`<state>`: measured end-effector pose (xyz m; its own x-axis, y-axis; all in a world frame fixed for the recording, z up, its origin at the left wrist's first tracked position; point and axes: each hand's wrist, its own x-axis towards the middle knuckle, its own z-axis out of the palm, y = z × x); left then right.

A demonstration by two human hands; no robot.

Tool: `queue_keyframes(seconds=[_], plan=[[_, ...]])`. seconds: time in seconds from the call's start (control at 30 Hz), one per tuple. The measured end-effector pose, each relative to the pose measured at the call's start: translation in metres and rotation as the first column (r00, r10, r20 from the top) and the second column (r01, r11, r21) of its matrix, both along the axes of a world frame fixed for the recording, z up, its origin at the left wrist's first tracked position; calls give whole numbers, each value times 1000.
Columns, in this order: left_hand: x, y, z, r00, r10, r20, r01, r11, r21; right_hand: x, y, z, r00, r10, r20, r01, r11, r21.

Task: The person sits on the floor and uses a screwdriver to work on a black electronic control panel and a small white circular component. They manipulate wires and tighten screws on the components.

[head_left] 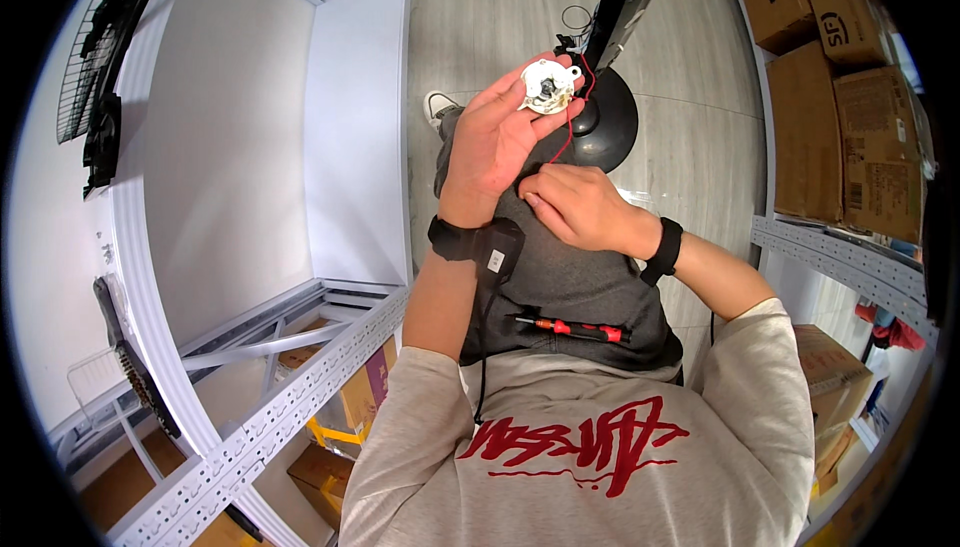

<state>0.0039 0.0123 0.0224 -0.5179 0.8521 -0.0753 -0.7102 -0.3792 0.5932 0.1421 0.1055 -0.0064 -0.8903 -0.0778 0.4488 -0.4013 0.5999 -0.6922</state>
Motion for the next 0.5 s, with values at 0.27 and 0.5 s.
queue_keyframes(seconds=[0.27,0.5], plan=[[-1,0,-1,1000,-13,-20,13,1000,9,-6,9,1,991,112,66,-114,993,17],[0,1,1,1000,1,-4,-1,1000,-1,-10,28,16,973,181,144,-160,976,-145]])
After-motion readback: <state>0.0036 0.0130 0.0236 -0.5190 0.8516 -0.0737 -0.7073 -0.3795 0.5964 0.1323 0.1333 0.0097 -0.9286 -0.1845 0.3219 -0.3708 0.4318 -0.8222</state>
